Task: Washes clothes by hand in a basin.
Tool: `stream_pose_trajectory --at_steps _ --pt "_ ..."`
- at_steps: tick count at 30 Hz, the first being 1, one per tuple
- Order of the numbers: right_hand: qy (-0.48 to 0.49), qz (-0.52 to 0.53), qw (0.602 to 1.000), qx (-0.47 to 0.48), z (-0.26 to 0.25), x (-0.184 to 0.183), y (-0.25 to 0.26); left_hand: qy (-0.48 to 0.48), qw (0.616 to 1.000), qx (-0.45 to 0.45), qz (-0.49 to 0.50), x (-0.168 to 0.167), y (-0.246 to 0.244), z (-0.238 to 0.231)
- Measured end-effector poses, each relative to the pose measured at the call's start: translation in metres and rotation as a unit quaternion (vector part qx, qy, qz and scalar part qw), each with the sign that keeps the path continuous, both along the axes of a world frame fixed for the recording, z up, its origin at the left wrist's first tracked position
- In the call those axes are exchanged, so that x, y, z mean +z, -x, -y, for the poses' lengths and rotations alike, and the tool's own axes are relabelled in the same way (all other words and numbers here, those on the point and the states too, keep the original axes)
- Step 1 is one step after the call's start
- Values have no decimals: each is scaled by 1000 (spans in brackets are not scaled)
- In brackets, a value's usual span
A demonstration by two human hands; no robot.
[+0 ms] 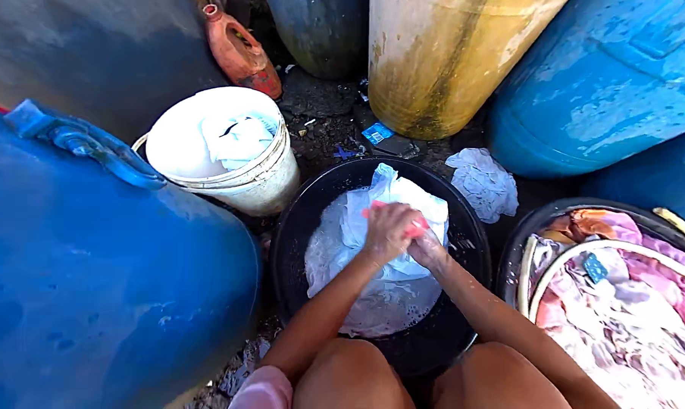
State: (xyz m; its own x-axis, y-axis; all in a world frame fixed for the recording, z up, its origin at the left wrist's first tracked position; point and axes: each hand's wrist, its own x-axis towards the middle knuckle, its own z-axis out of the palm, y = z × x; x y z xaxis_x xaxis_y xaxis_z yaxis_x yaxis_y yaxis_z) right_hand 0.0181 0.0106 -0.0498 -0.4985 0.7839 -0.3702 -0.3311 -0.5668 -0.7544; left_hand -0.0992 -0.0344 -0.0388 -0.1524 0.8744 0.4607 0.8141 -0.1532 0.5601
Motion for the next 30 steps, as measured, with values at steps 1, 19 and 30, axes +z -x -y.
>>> stream_pose_trajectory --at_steps 1,19,30 --pt "0 -9 1000 26 -3 0 -2 36 999 25 1 -7 18 -5" --pt "144 -118 982 25 -14 14 -15 34 995 43 -87 0 14 -18" --pt "146 -137 979 24 -13 13 -17 8 994 53 -98 0 9 -20"
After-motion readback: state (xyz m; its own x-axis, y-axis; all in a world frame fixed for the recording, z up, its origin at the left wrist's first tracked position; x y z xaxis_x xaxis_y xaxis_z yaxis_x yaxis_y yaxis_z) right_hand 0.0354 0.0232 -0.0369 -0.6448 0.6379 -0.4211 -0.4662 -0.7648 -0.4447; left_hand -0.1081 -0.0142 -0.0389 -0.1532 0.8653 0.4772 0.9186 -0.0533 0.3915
